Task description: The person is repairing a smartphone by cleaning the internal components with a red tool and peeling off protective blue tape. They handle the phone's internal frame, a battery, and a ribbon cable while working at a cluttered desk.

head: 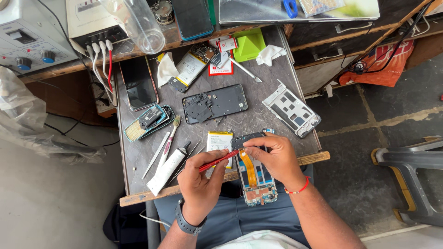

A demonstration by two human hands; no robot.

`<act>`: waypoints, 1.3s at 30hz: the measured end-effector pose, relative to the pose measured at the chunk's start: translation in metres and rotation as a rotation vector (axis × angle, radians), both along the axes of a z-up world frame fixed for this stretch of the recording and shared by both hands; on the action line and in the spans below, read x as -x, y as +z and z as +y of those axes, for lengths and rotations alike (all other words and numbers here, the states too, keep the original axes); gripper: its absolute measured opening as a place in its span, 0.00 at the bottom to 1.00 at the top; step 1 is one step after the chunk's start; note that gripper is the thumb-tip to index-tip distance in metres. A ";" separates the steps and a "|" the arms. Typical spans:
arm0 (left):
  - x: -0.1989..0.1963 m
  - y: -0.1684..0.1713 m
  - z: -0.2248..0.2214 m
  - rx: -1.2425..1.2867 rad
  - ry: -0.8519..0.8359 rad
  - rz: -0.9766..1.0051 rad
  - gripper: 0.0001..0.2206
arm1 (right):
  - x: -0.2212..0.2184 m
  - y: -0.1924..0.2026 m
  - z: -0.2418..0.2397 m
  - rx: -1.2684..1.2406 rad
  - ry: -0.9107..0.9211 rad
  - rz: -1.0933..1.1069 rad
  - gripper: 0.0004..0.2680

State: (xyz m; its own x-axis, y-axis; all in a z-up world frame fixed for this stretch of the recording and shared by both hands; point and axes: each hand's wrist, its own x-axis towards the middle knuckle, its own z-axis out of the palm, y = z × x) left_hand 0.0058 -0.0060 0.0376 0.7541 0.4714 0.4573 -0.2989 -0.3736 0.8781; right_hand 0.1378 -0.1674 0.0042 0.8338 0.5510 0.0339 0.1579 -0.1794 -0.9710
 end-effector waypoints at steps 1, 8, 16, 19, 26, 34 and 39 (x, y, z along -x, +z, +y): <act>0.000 0.000 0.001 -0.005 0.000 -0.003 0.14 | 0.000 0.000 0.000 -0.008 0.004 0.002 0.06; 0.001 -0.002 0.002 -0.052 0.001 -0.016 0.14 | -0.002 0.003 -0.001 -0.081 0.075 -0.004 0.07; 0.001 0.000 0.006 -0.097 -0.023 -0.008 0.15 | 0.000 -0.005 -0.002 -0.032 0.023 -0.008 0.05; 0.001 0.003 0.007 -0.135 -0.024 -0.010 0.14 | 0.000 -0.005 -0.002 -0.027 0.034 -0.063 0.04; 0.003 0.008 0.007 -0.170 0.004 0.013 0.14 | 0.000 -0.003 -0.002 0.021 0.031 -0.122 0.05; 0.002 0.010 0.007 -0.270 0.013 0.009 0.14 | 0.000 -0.005 -0.003 0.003 0.038 -0.131 0.05; 0.002 0.013 0.005 -0.303 0.025 0.015 0.14 | 0.001 -0.006 -0.002 -0.065 0.058 -0.049 0.05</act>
State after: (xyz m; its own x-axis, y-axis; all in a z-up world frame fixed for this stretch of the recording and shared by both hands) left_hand 0.0035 -0.0007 0.0509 0.7516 0.3335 0.5691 -0.2744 -0.6264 0.7296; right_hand 0.1363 -0.1697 -0.0017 0.7971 0.5936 0.1110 0.2137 -0.1053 -0.9712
